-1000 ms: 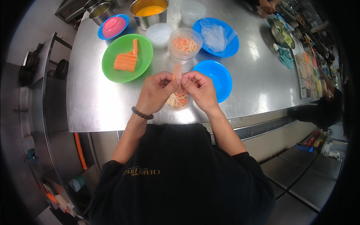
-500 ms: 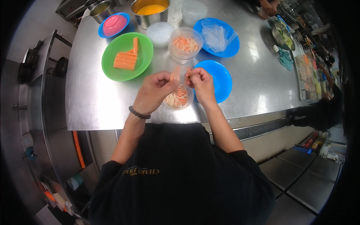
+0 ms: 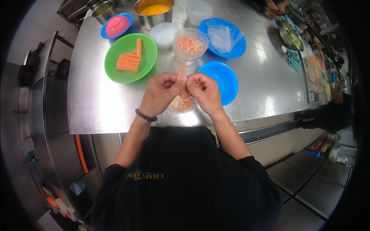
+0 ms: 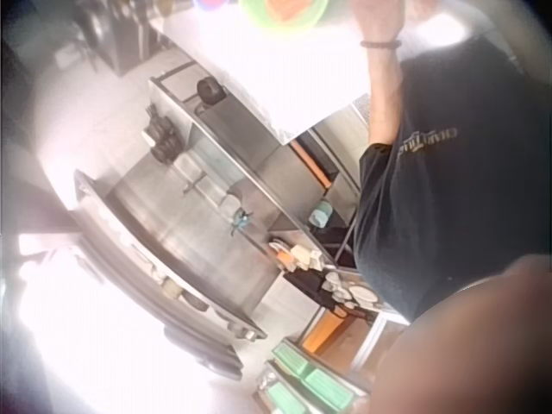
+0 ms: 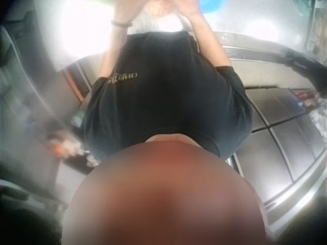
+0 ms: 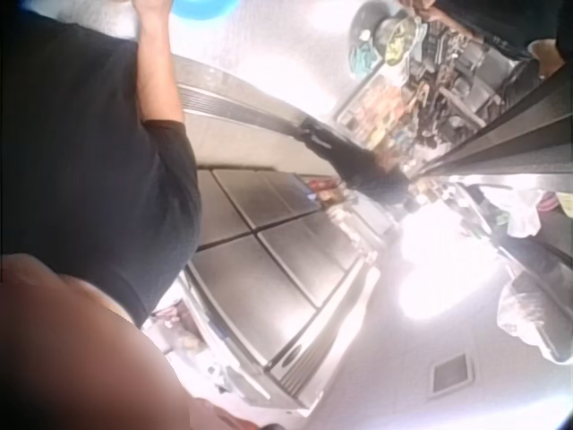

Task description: The person wraps thin white noodles around orange cylindrical sticks using both hands. They place the assembled items into a clear plastic container on the stainless steel countertop.

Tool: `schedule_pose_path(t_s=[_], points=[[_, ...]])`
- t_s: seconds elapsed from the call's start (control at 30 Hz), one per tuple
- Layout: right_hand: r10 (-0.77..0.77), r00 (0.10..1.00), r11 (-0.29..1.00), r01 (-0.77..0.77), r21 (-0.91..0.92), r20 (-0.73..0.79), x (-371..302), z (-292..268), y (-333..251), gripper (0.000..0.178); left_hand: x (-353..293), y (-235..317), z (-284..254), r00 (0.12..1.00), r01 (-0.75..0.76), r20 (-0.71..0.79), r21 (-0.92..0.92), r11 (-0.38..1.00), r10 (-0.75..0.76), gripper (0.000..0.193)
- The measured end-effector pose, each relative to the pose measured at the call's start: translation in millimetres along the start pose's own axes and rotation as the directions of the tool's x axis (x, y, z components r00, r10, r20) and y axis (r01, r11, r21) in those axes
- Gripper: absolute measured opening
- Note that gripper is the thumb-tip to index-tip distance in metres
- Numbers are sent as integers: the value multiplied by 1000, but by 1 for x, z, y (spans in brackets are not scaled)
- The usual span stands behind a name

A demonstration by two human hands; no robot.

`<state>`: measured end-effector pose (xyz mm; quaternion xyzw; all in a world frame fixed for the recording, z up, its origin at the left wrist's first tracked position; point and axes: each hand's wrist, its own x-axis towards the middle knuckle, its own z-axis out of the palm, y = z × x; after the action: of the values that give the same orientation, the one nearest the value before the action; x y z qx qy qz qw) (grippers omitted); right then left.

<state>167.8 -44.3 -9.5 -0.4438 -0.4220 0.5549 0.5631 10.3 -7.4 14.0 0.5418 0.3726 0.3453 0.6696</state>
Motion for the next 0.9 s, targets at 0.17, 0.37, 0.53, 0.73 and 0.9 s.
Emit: schedule_pose_path(t_s=[0.17,0.37,0.53,0.73,0.9], points=[[17,1000,996,-17,-85,-1,-2,1,-3,6,-2,1,1,1000,-5,-26,63,998,7,13],[-21,992,985,0,-170,-121,13,-18,32,4,-5,5,-1,1000,-17,17,-45,999,18,14],[126,966,982,-89,168,-225,17,-32,39,8,0,0,-8,999,-33,-15,-154,987,31,15],[82,997,996,-82,41,-5,7,-11,1,7,-1,3,2,997,-33,-65,0,999,33,18],[10,999,998,-7,-63,44,4,-6,-7,8,-3,7,8,996,-59,-68,32,998,61,19]])
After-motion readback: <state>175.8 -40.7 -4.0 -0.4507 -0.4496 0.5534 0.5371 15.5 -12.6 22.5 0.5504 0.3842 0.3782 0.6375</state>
